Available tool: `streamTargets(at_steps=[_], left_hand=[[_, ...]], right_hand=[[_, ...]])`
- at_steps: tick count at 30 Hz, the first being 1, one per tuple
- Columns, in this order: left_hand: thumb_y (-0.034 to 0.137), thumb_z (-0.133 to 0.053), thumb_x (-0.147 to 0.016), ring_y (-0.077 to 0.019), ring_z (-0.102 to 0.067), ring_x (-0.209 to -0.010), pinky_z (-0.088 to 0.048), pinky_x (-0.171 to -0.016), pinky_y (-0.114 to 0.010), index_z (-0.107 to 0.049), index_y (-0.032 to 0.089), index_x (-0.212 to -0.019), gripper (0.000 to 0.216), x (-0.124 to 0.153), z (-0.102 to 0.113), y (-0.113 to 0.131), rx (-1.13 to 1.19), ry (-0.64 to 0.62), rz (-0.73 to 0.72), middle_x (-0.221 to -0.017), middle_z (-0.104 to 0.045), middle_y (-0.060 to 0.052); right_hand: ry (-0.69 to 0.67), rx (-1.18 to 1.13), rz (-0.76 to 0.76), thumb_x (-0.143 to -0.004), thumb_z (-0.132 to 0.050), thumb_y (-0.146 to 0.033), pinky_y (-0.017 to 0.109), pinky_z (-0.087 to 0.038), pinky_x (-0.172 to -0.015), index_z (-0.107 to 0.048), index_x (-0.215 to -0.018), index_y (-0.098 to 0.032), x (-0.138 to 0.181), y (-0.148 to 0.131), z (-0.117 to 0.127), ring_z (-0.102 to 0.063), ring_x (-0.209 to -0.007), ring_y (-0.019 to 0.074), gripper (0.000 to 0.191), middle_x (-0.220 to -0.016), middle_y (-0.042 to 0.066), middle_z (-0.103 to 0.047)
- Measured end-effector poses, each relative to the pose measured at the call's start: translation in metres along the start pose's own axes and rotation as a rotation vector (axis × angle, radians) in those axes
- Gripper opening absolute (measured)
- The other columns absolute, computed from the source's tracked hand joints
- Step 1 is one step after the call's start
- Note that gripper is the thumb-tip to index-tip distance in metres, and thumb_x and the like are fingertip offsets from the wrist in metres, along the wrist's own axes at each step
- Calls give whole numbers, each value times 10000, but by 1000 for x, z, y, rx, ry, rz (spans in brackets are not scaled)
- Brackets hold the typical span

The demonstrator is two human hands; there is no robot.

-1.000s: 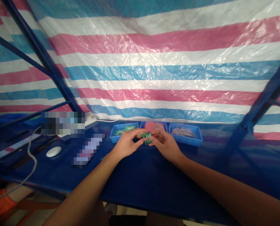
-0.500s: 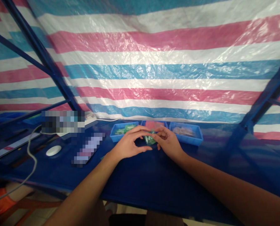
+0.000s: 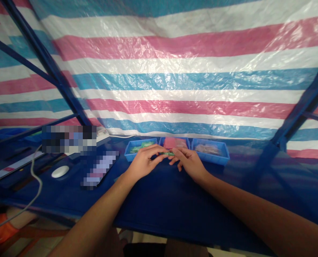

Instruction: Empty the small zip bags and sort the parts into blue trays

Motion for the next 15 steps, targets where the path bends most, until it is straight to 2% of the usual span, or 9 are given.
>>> streamTargets(at_steps=[3,5,8,10,12,15], left_hand=[[313,-626,-1037,-178,-732,-899,-582,-844,-298,-748,193,-1175,220,1,1,0,-24,42,60,-1036,-782,-75],[311,-655,-1014,-156,-720,-833,-588,-806,-275,-705,196,-1252,269,2,0,0,-12,61,89,-979,-779,-47],[311,-666,-999,-151,-711,-816,-602,-790,-270,-637,204,-1366,383,4,-2,2,-21,58,100,-980,-766,-37],[334,-697,-984,-186,-722,-941,-613,-862,-311,-631,214,-1400,438,4,-1,5,-52,51,71,-1140,-748,-82],[383,-776,-933,-247,-697,-1148,-597,-998,-381,-638,232,-1422,530,3,1,6,-68,53,26,-1333,-684,-127],[400,-857,-861,-298,-617,-1337,-527,-1140,-461,-707,259,-1351,532,1,3,6,-70,42,-55,-1434,-635,-132]], right_hand=[[-44,68,15,-887,-792,-549,244,-467,-459,-786,-1050,-191,3,-4,-4,-706,-657,174,393,-916,78,-797],[-41,143,3,-893,-791,-544,235,-426,-449,-771,-940,-188,4,-5,-4,-621,-525,126,359,-751,32,-759],[-37,213,-20,-940,-721,-585,233,-377,-445,-689,-739,-190,5,-5,-4,-524,-436,101,444,-548,-16,-634],[-30,204,-26,-941,-707,-611,235,-359,-446,-643,-694,-198,4,-4,-2,-508,-431,103,485,-515,-28,-592],[-8,163,-35,-943,-698,-629,240,-333,-444,-614,-682,-204,3,-2,0,-476,-421,99,506,-502,-36,-566],[17,71,-58,-946,-693,-637,253,-295,-442,-589,-679,-209,1,3,4,-419,-409,97,514,-483,-44,-534]])
Point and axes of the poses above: each hand's wrist, its own x-axis away from the middle knuckle, its own z-axis out of the back of the hand, y = z × x, the point moved 3 cm from there along -x, towards the middle knuckle
